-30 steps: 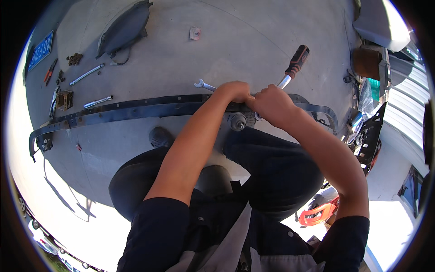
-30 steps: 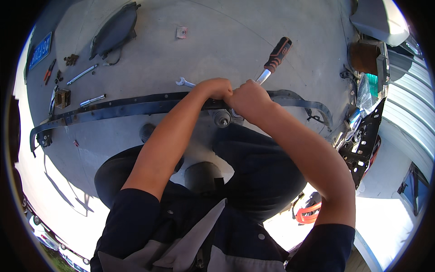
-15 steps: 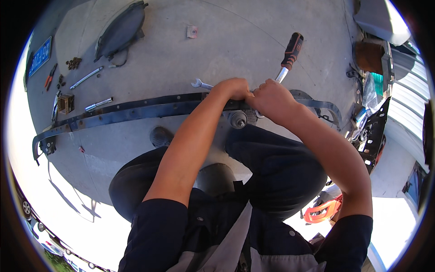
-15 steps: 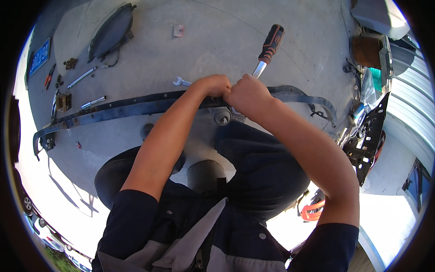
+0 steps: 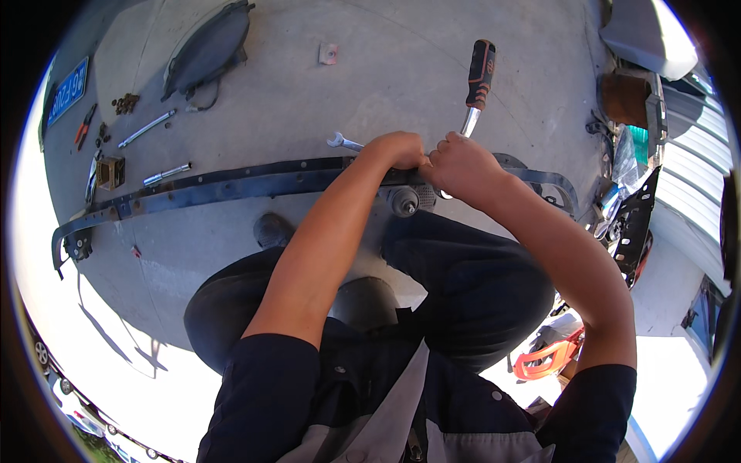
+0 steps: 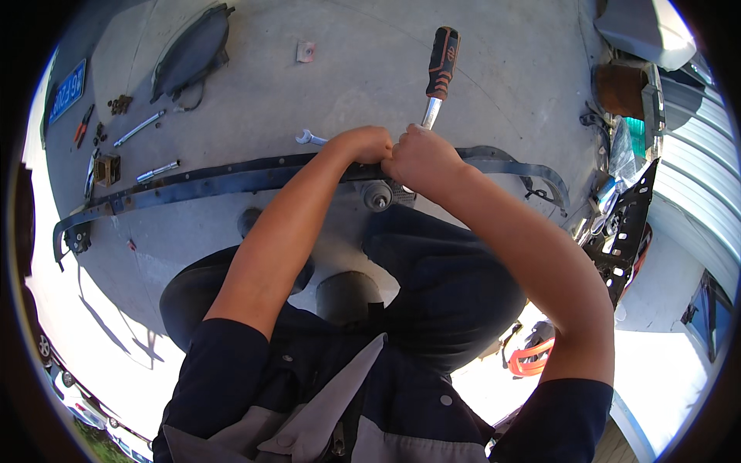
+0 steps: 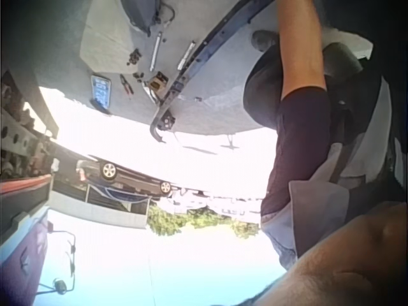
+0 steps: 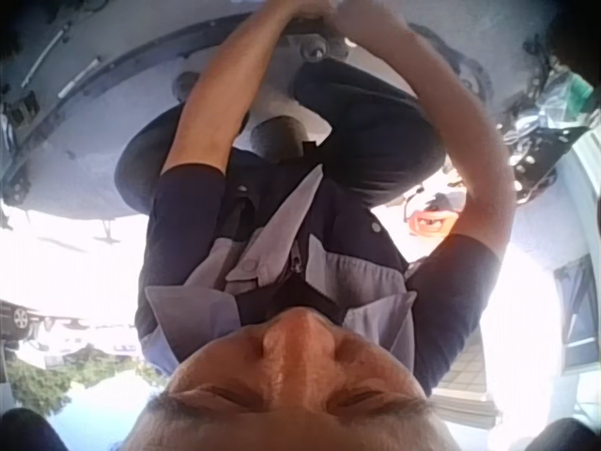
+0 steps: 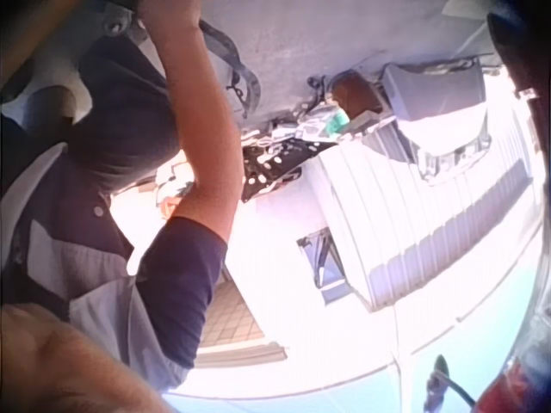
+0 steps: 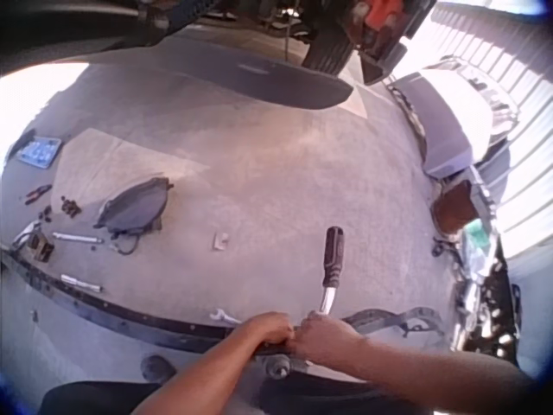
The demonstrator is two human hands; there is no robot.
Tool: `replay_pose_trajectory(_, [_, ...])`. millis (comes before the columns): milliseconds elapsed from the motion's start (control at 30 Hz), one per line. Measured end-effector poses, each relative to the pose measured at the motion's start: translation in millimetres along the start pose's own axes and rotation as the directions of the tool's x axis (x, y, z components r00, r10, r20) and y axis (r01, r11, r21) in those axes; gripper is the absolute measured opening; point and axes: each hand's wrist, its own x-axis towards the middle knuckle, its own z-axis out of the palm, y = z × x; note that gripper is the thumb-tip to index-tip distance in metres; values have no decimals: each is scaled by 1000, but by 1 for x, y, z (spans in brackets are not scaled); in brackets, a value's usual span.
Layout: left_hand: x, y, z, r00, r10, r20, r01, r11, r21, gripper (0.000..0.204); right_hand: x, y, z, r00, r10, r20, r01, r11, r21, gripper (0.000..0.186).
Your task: The person aligns two metal bracket components on the ground and fastens them together using a ratchet, a socket, and a wrench with several bolts.
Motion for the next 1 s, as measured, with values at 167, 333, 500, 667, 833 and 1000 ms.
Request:
replay_pose_trajectory(167, [-5,1,1,999,-47,-14,45,993,-112,32,-12,-4,5,905,333,265,-414,543,731,33])
replay_pose_trajectory(333, [-5,2,-1,999,-50,16,51,994,-95,28,-16,-16,18,884,374,281,-366,179,913,54])
replay_pose_trajectory(500, [-4,0,-1,999,-34,-2,34,997,-72,29,-7,1,8,985,45,-167,-34,997,68,10])
replay_pose_trajectory(667, [-8,-1,-1,1000,6,16,-4,991,-130,29,-7,-5,2,961,267,78,-269,820,505,25])
replay_pose_trajectory(833, [-11,1,-2,1000,8,-8,-9,989,-150,30,-16,-15,5,802,306,513,-513,-87,854,35])
replay_pose_trajectory(1000, [-8,3,-1,999,-44,22,46,995,-91,32,-13,-6,15,975,217,-41,-189,916,355,37])
